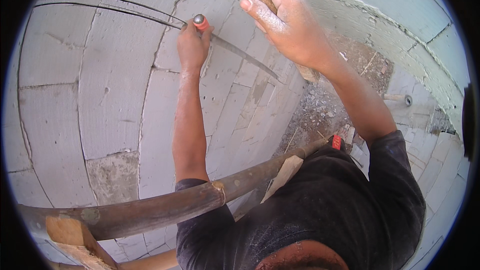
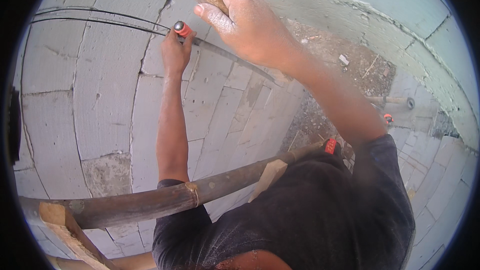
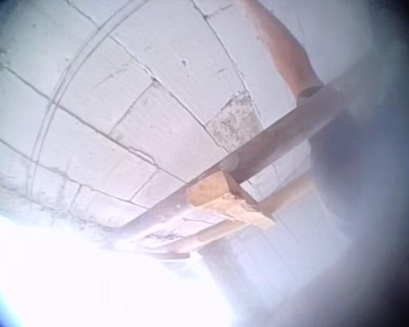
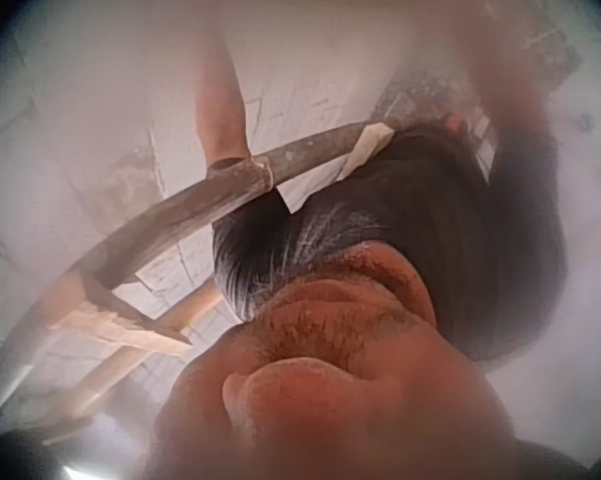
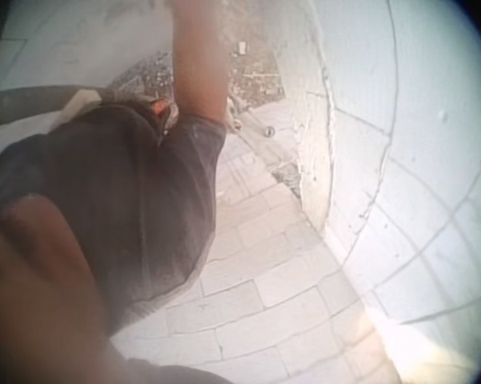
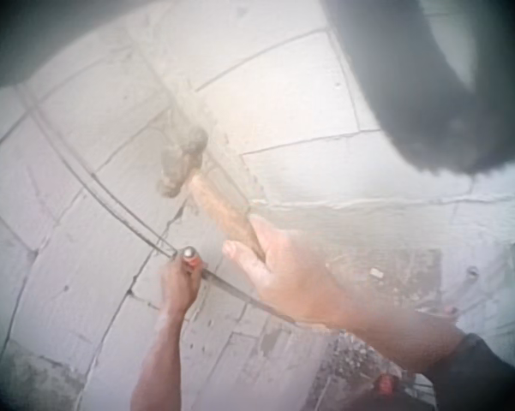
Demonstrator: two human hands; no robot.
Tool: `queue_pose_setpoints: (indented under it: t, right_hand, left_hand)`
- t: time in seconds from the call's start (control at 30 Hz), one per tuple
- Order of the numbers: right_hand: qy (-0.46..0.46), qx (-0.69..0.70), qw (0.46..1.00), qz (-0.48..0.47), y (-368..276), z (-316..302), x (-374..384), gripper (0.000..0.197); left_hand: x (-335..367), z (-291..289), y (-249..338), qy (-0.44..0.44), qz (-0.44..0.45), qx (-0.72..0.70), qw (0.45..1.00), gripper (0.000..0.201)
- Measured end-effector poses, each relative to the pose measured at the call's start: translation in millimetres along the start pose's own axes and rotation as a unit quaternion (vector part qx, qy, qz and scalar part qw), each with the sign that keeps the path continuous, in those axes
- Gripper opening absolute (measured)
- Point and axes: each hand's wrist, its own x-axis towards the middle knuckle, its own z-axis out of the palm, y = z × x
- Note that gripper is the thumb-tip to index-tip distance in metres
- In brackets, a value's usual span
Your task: The person chips away concrete from a brick wall using a hammer and a chisel while standing on a wooden scaffold.
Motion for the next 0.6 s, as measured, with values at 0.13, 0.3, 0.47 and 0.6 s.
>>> queue_pose_setpoints:
  t: [0.13,0.3,0.47,0.6]
  right_hand:
    - [0.031,-0.026,0.999,-0.033,9,24,-9,0.041]
    - [-0.099,-0.176,0.978,-0.057,44,38,-7,0.040]
    - [-0.019,-0.023,0.998,-0.051,1,30,-10,0.042]
    - [-0.004,-0.061,0.997,-0.038,10,12,6,0.042]
  left_hand:
    - [4,4,3,-0.002,0.019,-0.033,0.999,0.026]
    - [-16,6,-15,-0.048,0.018,0.013,0.999,0.025]
    - [-8,6,4,-0.084,-0.063,0.025,0.994,0.030]
    - [-4,-16,2,-0.039,-0.029,-0.004,0.999,0.032]
